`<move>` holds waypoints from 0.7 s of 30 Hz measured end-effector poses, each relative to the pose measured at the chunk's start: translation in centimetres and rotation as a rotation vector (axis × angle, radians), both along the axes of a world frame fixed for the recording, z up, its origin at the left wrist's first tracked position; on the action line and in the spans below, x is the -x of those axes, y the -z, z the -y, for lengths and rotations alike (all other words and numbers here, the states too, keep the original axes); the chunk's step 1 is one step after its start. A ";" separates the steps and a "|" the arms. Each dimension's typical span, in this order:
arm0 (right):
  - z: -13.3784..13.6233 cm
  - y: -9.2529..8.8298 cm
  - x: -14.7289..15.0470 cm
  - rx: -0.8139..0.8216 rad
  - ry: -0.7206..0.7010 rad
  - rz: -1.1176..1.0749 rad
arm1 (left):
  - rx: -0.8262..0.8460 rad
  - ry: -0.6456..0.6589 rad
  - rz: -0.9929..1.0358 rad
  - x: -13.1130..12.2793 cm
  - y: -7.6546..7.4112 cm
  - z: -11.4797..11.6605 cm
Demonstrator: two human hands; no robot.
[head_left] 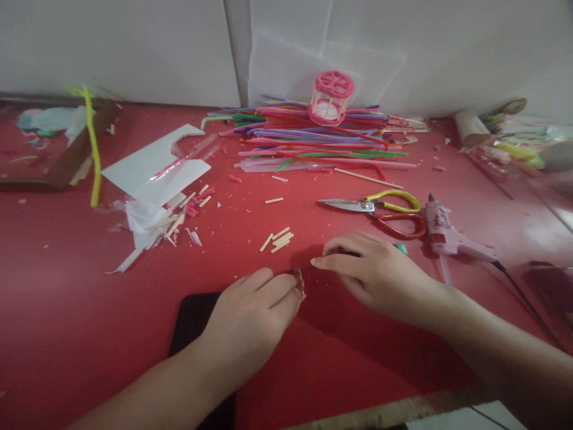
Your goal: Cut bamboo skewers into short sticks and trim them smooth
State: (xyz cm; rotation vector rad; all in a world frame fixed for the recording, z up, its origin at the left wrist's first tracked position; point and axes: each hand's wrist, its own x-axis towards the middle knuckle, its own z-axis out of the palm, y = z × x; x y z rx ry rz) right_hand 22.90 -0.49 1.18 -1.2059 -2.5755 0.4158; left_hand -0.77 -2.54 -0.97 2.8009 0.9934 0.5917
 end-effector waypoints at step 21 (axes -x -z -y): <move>0.3 -0.1 0.1 -0.018 -0.003 0.036 | -0.011 -0.008 -0.006 0.0 0.0 0.1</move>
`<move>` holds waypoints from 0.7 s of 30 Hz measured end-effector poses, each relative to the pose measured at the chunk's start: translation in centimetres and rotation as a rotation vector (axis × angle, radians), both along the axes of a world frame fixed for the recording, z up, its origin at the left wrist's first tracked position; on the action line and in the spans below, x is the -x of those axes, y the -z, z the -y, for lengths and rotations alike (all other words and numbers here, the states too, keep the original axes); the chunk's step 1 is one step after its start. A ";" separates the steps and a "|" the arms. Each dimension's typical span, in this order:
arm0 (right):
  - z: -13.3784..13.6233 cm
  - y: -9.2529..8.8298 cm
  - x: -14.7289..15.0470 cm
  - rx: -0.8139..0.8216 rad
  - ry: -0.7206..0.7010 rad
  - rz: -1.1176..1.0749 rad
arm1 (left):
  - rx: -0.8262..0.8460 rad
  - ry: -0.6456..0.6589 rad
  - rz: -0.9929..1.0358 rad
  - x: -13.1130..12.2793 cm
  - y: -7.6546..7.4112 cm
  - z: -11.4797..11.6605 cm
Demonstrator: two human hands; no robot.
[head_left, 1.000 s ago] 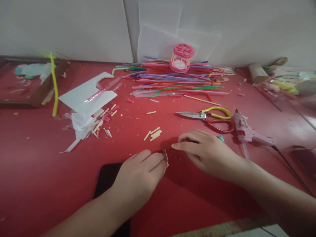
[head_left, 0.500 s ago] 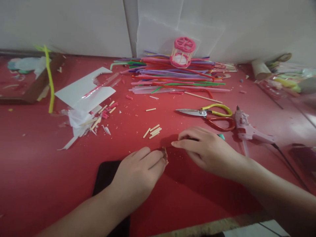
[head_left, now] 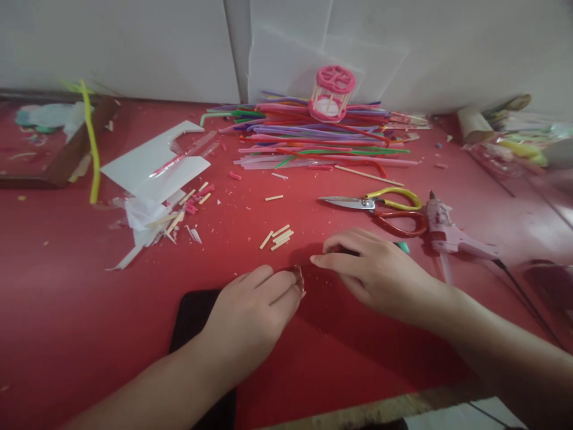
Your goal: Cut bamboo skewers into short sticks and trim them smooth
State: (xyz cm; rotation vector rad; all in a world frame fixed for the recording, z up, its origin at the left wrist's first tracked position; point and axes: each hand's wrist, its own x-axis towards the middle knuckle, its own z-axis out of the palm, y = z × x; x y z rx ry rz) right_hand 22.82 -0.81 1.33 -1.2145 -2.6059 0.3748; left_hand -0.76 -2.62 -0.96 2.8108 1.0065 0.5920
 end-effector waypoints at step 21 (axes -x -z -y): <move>-0.2 -0.3 0.2 -0.042 -0.048 0.026 | -0.118 0.051 0.057 0.0 -0.8 -0.3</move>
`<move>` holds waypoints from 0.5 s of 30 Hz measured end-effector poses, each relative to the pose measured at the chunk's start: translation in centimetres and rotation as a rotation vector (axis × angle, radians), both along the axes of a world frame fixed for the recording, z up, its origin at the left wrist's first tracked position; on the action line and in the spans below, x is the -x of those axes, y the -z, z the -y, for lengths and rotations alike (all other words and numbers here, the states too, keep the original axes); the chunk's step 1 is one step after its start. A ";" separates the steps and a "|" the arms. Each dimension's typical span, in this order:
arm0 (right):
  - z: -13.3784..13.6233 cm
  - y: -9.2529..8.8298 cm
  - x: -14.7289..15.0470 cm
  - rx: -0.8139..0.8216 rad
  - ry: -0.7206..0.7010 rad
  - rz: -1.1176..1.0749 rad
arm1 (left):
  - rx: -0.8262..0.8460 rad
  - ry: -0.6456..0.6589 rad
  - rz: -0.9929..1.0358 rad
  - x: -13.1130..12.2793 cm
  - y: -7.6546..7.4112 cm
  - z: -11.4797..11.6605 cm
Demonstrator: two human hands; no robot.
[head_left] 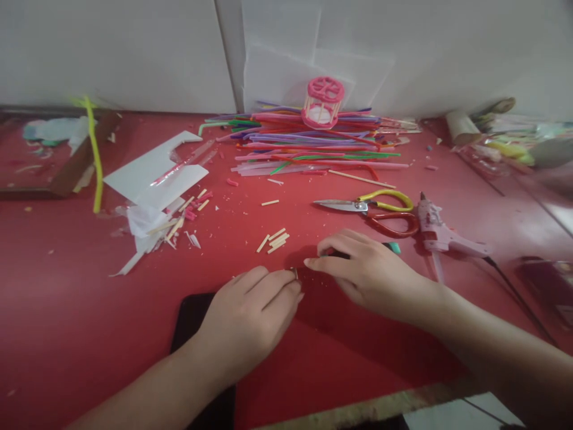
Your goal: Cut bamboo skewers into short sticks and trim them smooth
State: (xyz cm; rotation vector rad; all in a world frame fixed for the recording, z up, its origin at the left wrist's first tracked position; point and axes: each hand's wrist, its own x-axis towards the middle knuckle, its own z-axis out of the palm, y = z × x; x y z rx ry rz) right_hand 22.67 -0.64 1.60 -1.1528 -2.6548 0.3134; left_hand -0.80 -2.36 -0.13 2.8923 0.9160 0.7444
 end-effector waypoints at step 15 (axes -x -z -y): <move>0.0 -0.1 -0.4 0.072 0.013 -0.002 | -0.017 -0.020 -0.067 0.1 0.5 0.3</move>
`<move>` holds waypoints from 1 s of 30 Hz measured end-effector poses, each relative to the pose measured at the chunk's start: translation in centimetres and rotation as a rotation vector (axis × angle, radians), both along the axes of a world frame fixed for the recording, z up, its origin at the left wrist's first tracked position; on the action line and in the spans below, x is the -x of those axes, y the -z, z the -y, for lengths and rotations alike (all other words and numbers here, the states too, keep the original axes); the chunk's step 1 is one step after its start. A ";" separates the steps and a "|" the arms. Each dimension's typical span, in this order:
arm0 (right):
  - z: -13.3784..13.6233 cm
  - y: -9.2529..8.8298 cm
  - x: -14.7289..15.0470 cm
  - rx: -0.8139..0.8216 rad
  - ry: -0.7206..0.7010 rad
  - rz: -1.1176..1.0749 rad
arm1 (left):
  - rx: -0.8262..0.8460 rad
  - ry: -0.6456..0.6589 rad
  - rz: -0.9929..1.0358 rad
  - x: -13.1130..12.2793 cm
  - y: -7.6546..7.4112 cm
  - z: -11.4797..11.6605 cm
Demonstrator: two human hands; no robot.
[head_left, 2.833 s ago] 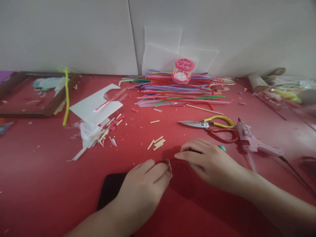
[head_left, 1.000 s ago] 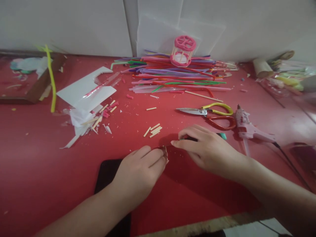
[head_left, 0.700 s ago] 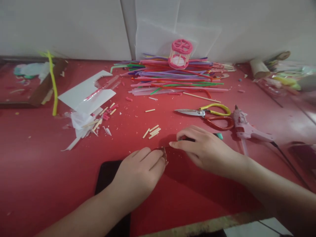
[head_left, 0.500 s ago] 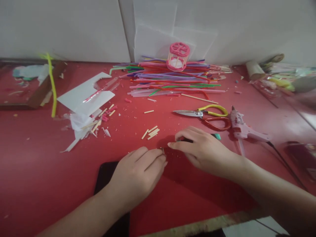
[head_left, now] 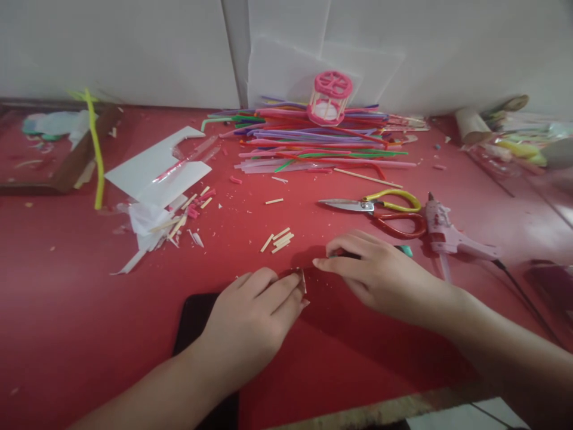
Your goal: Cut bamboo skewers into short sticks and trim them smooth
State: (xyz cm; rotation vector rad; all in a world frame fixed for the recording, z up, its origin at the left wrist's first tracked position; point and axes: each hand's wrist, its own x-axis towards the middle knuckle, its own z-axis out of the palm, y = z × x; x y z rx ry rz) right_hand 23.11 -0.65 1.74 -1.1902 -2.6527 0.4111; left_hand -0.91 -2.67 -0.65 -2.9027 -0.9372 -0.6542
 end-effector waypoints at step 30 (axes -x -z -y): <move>0.0 0.2 0.2 -0.058 0.023 -0.108 | 0.265 -0.221 0.157 -0.1 -0.9 -0.4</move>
